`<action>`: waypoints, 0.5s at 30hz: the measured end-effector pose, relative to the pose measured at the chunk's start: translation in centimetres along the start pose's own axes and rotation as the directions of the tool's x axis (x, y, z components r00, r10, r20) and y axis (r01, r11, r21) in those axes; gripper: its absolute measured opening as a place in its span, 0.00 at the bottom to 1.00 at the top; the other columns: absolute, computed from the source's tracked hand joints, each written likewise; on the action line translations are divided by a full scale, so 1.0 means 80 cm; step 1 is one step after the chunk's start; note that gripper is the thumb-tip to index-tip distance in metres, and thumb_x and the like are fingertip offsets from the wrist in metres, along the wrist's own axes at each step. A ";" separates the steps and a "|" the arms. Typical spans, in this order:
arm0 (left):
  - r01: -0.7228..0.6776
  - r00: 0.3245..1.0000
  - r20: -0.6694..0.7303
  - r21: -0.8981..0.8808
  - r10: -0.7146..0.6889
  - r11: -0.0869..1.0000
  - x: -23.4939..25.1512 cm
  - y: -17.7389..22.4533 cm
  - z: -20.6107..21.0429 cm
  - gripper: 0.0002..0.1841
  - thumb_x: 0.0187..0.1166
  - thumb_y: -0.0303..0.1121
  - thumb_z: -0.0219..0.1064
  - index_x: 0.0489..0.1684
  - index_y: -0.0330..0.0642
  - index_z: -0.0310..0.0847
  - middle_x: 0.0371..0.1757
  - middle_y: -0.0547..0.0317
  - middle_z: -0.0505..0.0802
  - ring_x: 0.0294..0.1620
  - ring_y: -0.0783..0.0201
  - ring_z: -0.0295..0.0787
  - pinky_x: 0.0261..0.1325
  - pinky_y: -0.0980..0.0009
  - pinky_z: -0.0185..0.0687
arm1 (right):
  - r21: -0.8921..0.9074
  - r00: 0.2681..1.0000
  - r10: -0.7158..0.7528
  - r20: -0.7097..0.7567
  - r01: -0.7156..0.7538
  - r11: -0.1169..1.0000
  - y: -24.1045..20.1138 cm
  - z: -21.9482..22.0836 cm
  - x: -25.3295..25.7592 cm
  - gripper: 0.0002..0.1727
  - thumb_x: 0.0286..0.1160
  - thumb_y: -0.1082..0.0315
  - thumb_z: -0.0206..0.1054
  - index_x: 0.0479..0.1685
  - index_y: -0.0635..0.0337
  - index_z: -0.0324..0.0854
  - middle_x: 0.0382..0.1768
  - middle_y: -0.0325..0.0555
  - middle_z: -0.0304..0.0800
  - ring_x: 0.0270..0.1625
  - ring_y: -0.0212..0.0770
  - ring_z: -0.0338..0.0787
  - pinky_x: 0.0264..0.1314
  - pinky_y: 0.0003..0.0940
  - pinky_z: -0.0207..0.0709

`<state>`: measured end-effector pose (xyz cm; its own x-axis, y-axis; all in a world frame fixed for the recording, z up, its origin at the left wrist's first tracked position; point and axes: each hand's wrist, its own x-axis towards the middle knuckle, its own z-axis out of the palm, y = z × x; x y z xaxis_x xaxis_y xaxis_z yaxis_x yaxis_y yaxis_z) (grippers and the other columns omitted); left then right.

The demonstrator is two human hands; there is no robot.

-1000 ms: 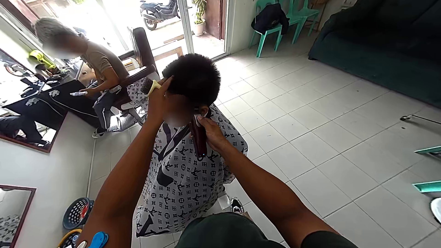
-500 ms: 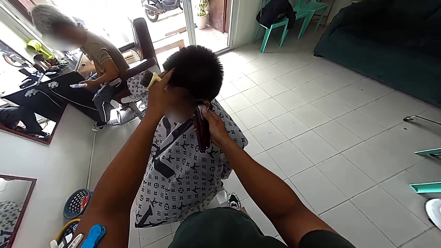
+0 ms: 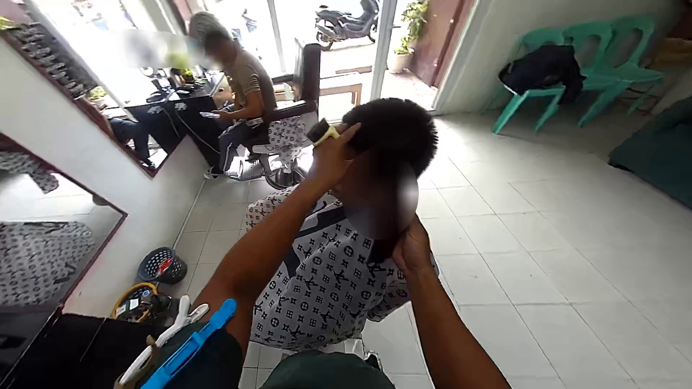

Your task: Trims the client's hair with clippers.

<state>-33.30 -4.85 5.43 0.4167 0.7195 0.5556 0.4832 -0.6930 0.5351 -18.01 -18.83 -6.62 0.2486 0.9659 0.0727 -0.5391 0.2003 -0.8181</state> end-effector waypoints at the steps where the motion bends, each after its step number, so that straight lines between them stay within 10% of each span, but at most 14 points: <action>1: -0.053 0.993 -0.102 0.019 0.054 0.998 -0.013 0.013 -0.001 0.40 0.67 0.39 0.82 0.83 0.36 0.72 0.82 0.40 0.79 0.80 0.45 0.77 0.80 0.46 0.71 | -0.056 1.000 -0.008 0.004 0.009 0.998 -0.001 -0.015 -0.011 0.25 0.94 0.56 0.35 0.61 0.65 0.71 0.36 0.45 0.92 0.35 0.40 0.93 0.42 0.36 0.91; 3: -0.242 0.939 -0.233 0.078 0.254 0.967 -0.048 0.035 0.008 0.29 0.69 0.34 0.77 0.69 0.27 0.80 0.67 0.35 0.87 0.66 0.44 0.87 0.69 0.47 0.81 | -0.107 1.000 -0.011 -0.019 0.009 0.994 0.003 -0.050 -0.039 0.22 0.90 0.51 0.44 0.60 0.59 0.75 0.37 0.40 0.95 0.37 0.39 0.95 0.43 0.36 0.92; 5: -0.305 0.946 0.118 0.010 0.302 0.952 -0.071 0.044 0.024 0.15 0.80 0.38 0.70 0.56 0.37 0.89 0.44 0.48 0.95 0.46 0.56 0.93 0.55 0.54 0.88 | 0.006 1.000 -0.003 -0.028 0.003 1.000 0.014 -0.083 -0.065 0.29 0.83 0.34 0.53 0.63 0.46 0.80 0.43 0.35 0.96 0.42 0.37 0.95 0.46 0.35 0.91; 7: -0.152 0.765 0.575 -0.277 0.291 0.949 -0.062 0.052 0.034 0.15 0.84 0.35 0.68 0.60 0.34 0.87 0.36 0.47 0.93 0.32 0.60 0.91 0.41 0.62 0.88 | 0.116 0.999 0.053 -0.015 -0.050 0.992 0.025 -0.110 -0.087 0.35 0.74 0.24 0.50 0.66 0.34 0.83 0.45 0.32 0.96 0.42 0.35 0.95 0.43 0.36 0.91; 11: 0.212 0.808 0.575 -0.493 0.132 0.844 -0.054 0.060 0.062 0.12 0.86 0.27 0.62 0.59 0.30 0.82 0.36 0.51 0.93 0.29 0.69 0.88 0.33 0.74 0.83 | 0.135 0.971 0.231 0.057 -0.237 0.962 0.030 -0.158 -0.123 0.42 0.66 0.17 0.48 0.64 0.35 0.84 0.39 0.36 0.95 0.34 0.35 0.93 0.33 0.34 0.88; 15: 0.460 0.592 0.804 -0.286 -0.050 0.841 -0.054 0.064 0.059 0.13 0.88 0.29 0.61 0.64 0.33 0.79 0.39 0.50 0.92 0.28 0.66 0.88 0.29 0.70 0.84 | 0.187 0.930 0.311 0.196 -0.347 0.919 0.023 -0.181 -0.139 0.43 0.64 0.17 0.53 0.67 0.37 0.84 0.42 0.40 0.94 0.38 0.38 0.93 0.36 0.35 0.87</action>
<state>-28.98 -11.28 2.79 0.8417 0.4975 -0.2100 0.3778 -0.2648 0.8872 -10.08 -31.55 -17.20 -0.0945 0.9927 -0.0747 -0.7322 -0.1202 -0.6704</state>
